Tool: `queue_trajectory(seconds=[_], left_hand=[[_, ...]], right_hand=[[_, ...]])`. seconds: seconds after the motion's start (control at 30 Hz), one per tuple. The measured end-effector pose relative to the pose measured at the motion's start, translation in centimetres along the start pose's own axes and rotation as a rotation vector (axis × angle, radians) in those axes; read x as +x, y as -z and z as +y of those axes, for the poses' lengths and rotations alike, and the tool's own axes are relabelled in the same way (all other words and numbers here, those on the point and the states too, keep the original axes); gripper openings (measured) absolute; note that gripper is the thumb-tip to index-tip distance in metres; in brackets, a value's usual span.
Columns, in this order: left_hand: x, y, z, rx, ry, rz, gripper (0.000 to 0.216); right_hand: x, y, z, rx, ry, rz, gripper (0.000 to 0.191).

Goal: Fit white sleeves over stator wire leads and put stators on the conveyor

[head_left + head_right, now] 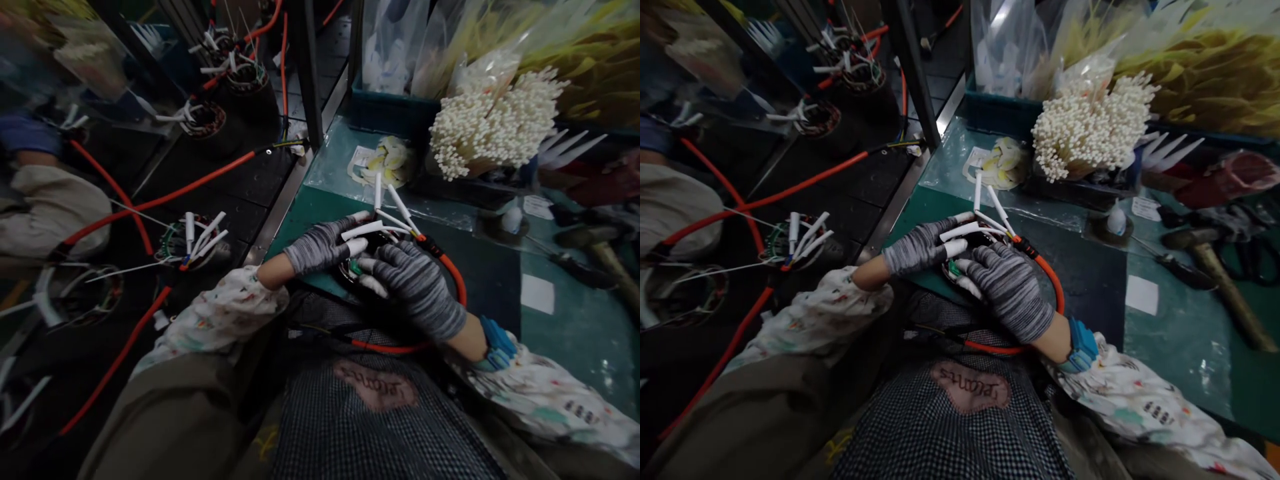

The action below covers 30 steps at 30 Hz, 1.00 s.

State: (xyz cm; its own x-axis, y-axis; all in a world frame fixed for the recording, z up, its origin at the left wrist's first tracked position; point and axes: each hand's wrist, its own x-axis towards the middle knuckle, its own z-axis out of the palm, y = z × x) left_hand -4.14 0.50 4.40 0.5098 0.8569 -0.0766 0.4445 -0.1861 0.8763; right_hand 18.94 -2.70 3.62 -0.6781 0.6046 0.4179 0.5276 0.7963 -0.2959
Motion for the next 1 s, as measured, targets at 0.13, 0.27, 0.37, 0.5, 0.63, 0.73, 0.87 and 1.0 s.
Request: queue_trajectory(seconds=[0.13, 0.27, 0.37, 0.5, 0.63, 0.73, 0.87, 1.0], left_hand=[[-2.0, -0.8, 0.5, 0.067, -0.184, 0.019, 0.064], [-4.3, -2.8, 1.2, 0.158, -0.336, 0.079, 0.073], [-5.1, -4.1, 0.7, 0.209, -0.366, 0.122, 0.102], [-5.8, -5.2, -0.7, 0.202, -0.375, 0.210, 0.118], [-6.4, -6.1, -1.1, 0.146, -0.329, 0.224, 0.098], [-6.4, -6.7, -1.1, -0.013, -0.334, 0.253, 0.094], [-6.3, -7.2, -1.2, -0.219, -0.359, 0.271, 0.096], [-6.4, -7.8, -0.4, -0.363, -0.287, 0.251, 0.085]], right_hand=[[-2.2, -0.5, -2.2, -0.056, -0.053, 0.064, 0.021], [-4.6, -1.2, -4.3, -0.051, -0.093, 0.113, 0.030], [-5.6, -1.4, -4.4, -0.032, -0.079, 0.116, 0.034], [-6.3, -1.0, -3.4, -0.073, 0.012, 0.132, 0.030], [-6.3, -0.5, -3.2, -0.077, 0.089, 0.126, 0.030], [-6.0, -0.7, -3.8, -0.066, -0.037, 0.082, 0.028], [-5.9, -0.5, -4.2, -0.097, -0.053, 0.072, 0.032], [-6.9, 2.1, -3.7, -0.130, 0.140, 0.074, 0.035]])
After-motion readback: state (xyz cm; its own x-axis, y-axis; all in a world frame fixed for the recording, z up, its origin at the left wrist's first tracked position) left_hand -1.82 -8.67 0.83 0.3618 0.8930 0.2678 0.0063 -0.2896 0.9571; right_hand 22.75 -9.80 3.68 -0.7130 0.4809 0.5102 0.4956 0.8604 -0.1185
